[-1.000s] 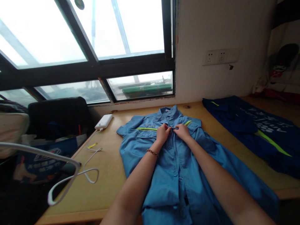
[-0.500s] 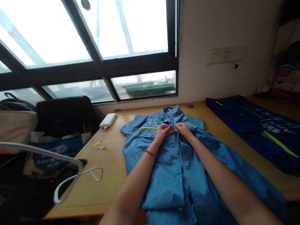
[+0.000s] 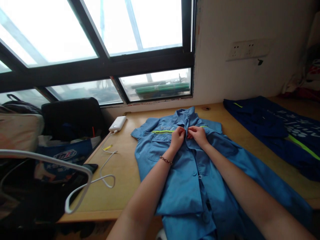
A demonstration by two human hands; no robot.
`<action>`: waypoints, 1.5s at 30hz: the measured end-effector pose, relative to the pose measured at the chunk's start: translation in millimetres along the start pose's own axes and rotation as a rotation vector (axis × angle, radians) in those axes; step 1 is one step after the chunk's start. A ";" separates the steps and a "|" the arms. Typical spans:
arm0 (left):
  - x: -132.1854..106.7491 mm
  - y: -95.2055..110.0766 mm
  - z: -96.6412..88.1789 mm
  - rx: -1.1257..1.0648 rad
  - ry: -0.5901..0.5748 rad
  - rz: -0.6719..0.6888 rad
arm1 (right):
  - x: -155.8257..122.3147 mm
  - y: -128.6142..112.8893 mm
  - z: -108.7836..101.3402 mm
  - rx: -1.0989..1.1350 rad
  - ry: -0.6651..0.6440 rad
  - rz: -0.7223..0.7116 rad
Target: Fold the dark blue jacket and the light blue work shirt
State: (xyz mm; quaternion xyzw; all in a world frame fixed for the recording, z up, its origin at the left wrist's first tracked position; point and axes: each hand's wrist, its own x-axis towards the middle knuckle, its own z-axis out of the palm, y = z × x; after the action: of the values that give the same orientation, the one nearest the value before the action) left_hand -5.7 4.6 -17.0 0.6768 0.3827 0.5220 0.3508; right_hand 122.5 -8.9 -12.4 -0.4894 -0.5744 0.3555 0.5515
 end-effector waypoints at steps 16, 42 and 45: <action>8.2 -15.4 -1.9 -0.413 0.110 -0.383 | -12.4 -9.3 12.4 -0.561 0.015 -0.169; 9.9 -19.3 -5.7 -0.293 0.065 -0.226 | 0.4 1.3 3.7 -0.456 -0.003 -0.068; 21.5 -23.8 -9.5 -0.185 0.049 -0.182 | -1.8 -6.2 0.0 -0.440 0.075 0.007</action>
State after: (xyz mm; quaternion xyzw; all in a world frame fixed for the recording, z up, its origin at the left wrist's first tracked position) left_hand -15.1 35.3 -26.4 0.5910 0.4011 0.5374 0.4484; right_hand 121.3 -12.3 -7.0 -0.6126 -0.6157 0.2050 0.4512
